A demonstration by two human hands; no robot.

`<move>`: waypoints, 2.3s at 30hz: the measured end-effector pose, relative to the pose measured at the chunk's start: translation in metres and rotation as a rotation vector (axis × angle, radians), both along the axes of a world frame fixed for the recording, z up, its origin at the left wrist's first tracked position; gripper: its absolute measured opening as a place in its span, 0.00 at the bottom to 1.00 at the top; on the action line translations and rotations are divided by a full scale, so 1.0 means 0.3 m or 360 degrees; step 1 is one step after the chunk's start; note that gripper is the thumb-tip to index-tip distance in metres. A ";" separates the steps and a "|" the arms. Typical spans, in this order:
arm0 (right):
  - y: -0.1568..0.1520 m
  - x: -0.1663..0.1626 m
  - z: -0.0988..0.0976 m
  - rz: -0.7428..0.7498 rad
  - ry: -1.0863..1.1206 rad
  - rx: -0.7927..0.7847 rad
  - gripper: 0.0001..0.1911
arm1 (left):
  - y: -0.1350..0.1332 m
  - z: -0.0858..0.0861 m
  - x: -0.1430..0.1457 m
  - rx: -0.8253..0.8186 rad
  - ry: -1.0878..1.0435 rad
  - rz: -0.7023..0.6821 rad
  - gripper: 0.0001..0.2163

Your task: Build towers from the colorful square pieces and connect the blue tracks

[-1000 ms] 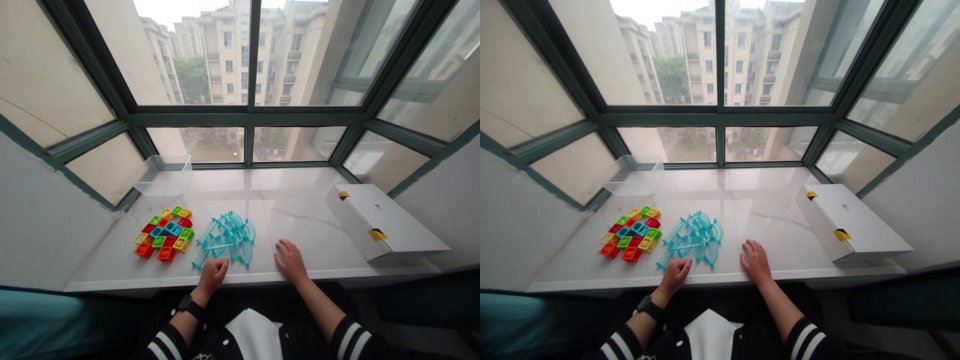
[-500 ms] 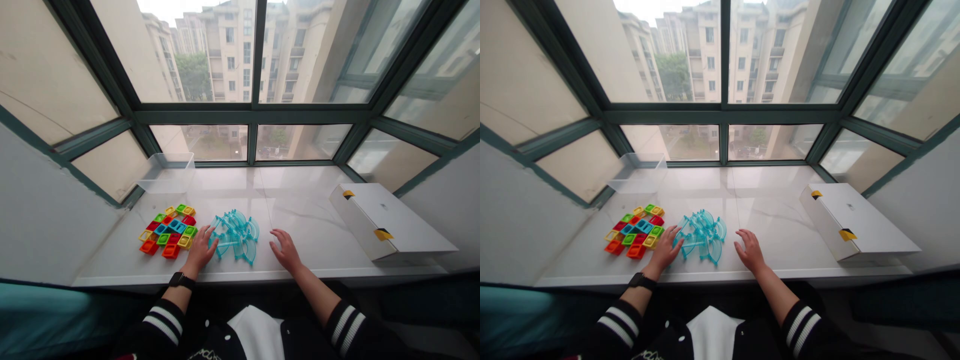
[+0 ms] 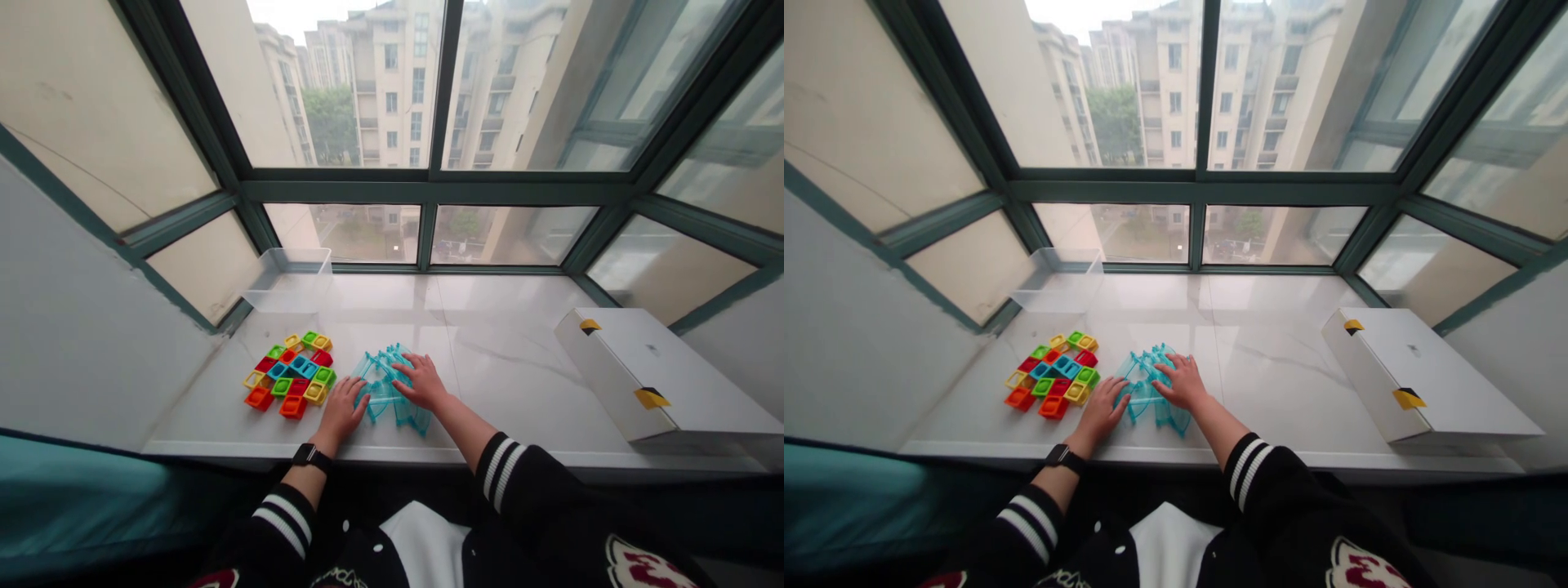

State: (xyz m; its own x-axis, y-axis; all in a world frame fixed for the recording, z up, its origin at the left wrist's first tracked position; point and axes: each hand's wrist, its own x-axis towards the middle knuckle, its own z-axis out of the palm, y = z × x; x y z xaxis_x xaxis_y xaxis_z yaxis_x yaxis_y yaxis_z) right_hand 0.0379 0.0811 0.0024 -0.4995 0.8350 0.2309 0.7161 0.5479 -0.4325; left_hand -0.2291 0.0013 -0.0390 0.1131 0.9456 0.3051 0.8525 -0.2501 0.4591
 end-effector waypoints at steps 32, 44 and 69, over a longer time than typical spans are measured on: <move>-0.116 0.234 -0.056 -0.0012 0.0134 -0.0170 0.27 | -0.053 0.068 0.149 -0.0156 -0.0100 -0.0272 0.16; -0.118 0.241 -0.059 0.0065 0.0061 -0.0131 0.27 | -0.139 0.219 0.037 -0.0167 -0.0181 -0.0299 0.15; -0.190 0.218 -0.054 0.0198 0.0028 0.0058 0.17 | -0.164 0.244 0.085 -0.0789 -0.0907 0.0137 0.25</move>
State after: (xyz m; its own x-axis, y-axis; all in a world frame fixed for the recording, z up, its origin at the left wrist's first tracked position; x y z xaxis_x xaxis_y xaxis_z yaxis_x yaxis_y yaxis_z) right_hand 0.1032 0.0241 -0.0137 -0.5943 0.7578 0.2694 0.6342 0.6475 -0.4225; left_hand -0.2035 -0.0477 0.0342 -0.0153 0.9855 -0.1687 0.4570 0.1570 0.8755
